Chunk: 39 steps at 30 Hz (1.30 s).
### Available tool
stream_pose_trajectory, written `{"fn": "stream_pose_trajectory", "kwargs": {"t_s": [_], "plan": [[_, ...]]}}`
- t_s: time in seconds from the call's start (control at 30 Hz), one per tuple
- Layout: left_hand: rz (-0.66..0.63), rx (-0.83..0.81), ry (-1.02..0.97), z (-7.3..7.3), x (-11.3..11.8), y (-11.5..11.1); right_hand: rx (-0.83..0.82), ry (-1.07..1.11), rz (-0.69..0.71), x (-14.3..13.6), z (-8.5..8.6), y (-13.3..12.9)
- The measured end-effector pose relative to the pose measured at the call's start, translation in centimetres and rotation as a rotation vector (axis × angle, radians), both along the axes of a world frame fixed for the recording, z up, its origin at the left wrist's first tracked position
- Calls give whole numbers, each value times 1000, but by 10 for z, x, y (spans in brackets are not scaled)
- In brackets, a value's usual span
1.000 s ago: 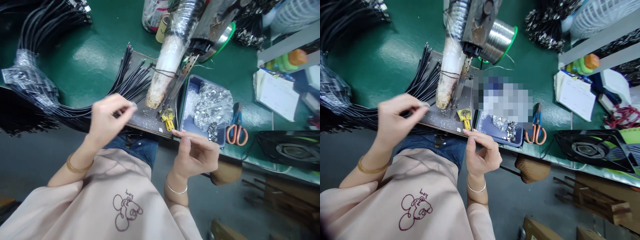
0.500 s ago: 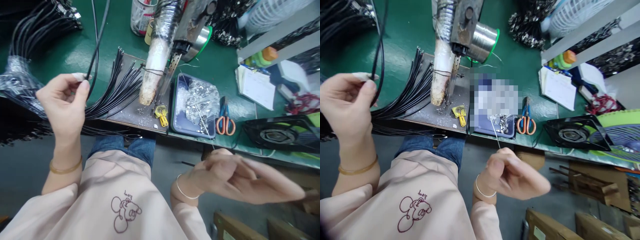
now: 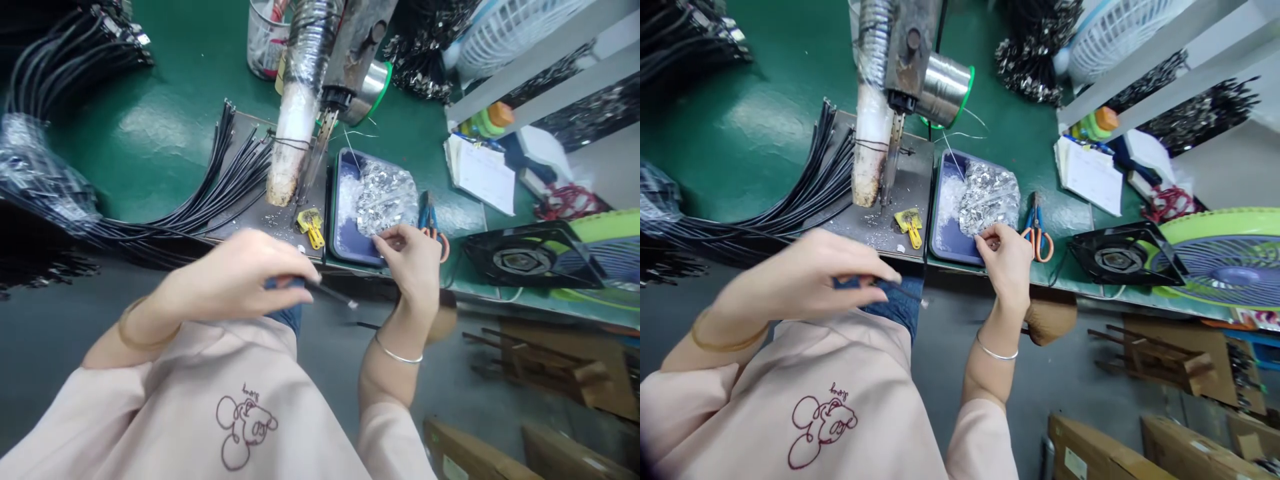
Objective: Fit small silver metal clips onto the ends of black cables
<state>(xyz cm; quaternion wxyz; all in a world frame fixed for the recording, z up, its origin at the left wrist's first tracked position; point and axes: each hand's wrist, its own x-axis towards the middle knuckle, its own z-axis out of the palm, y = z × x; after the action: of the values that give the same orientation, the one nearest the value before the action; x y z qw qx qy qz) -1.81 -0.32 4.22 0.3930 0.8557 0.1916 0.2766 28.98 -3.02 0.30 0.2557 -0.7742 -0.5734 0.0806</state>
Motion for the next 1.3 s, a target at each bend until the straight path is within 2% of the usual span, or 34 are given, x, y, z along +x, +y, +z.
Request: {"fn": "stream_pose_trajectory", "kwargs": {"t_s": [0.07, 0.1, 0.13, 0.2, 0.27, 0.37, 0.47, 0.53, 0.57, 0.67, 0.73, 0.8, 0.9, 0.97, 1.07, 1.3], "plan": [[-254, -76, 158, -12, 17, -1, -28, -2, 29, 0, -1, 4], [-319, -113, 190, -19, 25, -1, -37, -8, 50, 1, -2, 5], [-368, -168, 181, -27, 31, -2, -42, -16, 71, 2, -2, 6], [-368, -322, 109, -42, 39, -4, -48, -29, 107, 3, -1, 6], [-205, -574, -32, -51, 38, -7, -54, -31, 136, 4, 0, 6], [201, -845, -300, -55, 28, -10, -36, -47, 144, 1, 2, 4], [585, -832, -532, -55, 16, -10, 67, -96, 105, -5, 4, -3], [721, -806, -626, -55, 10, -8, 182, -114, 74, -12, 6, -10], [739, -818, -651, -56, 9, -7, 243, -114, 54, -16, 7, -14], [651, -945, -667, -56, 10, -4, 404, -32, -14, -33, 11, -26], [564, -1024, -656, -56, 13, -3, 473, 123, -23, -48, 12, -33], [499, -1064, -631, -55, 17, -3, 508, 317, 36, -66, 10, -39], [455, -1075, -564, -52, 21, -5, 475, 537, 184, -96, 2, -42], [439, -1066, -525, -50, 22, -6, 492, 543, 227, -113, -4, -40], [422, -1044, -491, -48, 22, -7, 599, 408, 243, -129, -11, -34], [404, -949, -460, -49, 26, -9, 646, 375, 338, -133, -14, -29]]}}
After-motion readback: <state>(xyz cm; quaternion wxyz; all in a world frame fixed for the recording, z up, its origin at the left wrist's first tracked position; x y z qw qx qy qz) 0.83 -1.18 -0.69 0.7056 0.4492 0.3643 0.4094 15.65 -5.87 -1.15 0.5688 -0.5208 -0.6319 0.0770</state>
